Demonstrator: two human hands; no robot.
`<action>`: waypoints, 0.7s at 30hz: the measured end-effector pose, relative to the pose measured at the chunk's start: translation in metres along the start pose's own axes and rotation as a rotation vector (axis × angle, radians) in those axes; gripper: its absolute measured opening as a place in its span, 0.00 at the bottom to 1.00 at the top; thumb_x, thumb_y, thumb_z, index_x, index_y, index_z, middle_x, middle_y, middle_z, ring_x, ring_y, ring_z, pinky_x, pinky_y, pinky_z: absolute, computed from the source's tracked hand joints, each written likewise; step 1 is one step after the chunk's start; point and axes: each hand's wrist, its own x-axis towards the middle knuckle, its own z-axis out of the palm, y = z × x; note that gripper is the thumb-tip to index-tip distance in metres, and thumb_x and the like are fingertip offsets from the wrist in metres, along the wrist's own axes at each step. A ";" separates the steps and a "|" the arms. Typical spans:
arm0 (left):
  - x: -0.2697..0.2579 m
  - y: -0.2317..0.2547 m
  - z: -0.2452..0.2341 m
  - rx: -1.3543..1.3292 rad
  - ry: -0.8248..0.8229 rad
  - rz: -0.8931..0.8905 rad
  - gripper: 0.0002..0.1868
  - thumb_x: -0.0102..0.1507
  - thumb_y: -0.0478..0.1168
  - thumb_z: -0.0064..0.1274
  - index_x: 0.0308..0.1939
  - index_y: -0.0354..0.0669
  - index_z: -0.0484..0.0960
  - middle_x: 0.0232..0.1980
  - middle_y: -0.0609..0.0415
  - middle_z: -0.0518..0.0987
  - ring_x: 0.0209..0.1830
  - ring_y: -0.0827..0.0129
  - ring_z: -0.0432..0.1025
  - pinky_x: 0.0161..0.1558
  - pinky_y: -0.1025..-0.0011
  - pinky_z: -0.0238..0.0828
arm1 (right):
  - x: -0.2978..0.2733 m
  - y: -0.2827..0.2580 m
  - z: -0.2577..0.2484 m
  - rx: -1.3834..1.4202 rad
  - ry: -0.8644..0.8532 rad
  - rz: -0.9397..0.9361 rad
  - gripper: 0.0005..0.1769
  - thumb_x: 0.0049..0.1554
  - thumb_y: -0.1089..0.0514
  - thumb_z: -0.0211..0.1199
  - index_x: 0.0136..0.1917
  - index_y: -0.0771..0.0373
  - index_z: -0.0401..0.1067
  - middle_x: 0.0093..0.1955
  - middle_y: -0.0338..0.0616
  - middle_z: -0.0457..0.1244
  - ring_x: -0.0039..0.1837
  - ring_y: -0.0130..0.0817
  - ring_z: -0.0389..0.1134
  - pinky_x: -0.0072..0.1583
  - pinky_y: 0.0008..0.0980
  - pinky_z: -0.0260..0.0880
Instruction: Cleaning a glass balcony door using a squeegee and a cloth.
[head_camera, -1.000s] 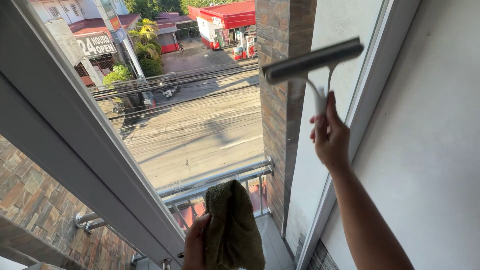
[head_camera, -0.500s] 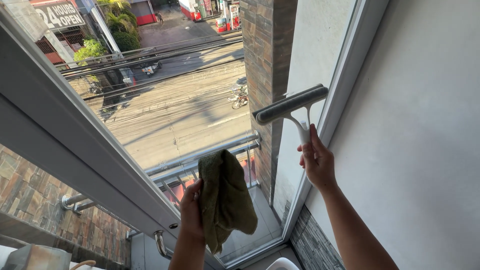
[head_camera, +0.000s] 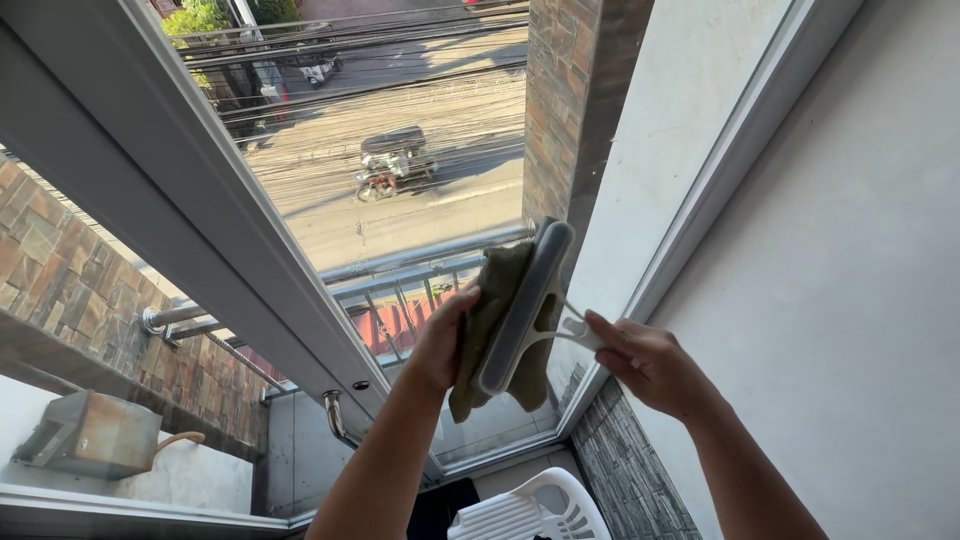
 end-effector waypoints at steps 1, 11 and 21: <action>-0.005 -0.004 0.008 0.056 0.057 -0.005 0.29 0.69 0.50 0.50 0.67 0.31 0.72 0.57 0.38 0.80 0.53 0.57 0.78 0.57 0.61 0.77 | -0.004 0.009 -0.006 -0.086 0.053 0.043 0.32 0.63 0.55 0.59 0.79 0.45 0.59 0.40 0.40 0.67 0.37 0.26 0.68 0.41 0.34 0.71; -0.013 -0.006 -0.004 -0.049 0.130 0.018 0.28 0.64 0.45 0.47 0.65 0.31 0.71 0.55 0.38 0.82 0.51 0.54 0.79 0.56 0.56 0.76 | 0.081 0.003 -0.113 -0.157 0.693 0.062 0.30 0.70 0.53 0.49 0.82 0.58 0.53 0.41 0.40 0.69 0.31 0.20 0.64 0.35 0.22 0.67; -0.010 0.012 -0.058 0.007 0.169 0.131 0.31 0.63 0.42 0.42 0.68 0.30 0.67 0.62 0.37 0.78 0.59 0.53 0.75 0.64 0.55 0.69 | 0.239 -0.028 -0.200 -0.144 0.842 0.006 0.29 0.74 0.55 0.48 0.85 0.51 0.49 0.42 0.39 0.67 0.31 0.20 0.64 0.32 0.24 0.69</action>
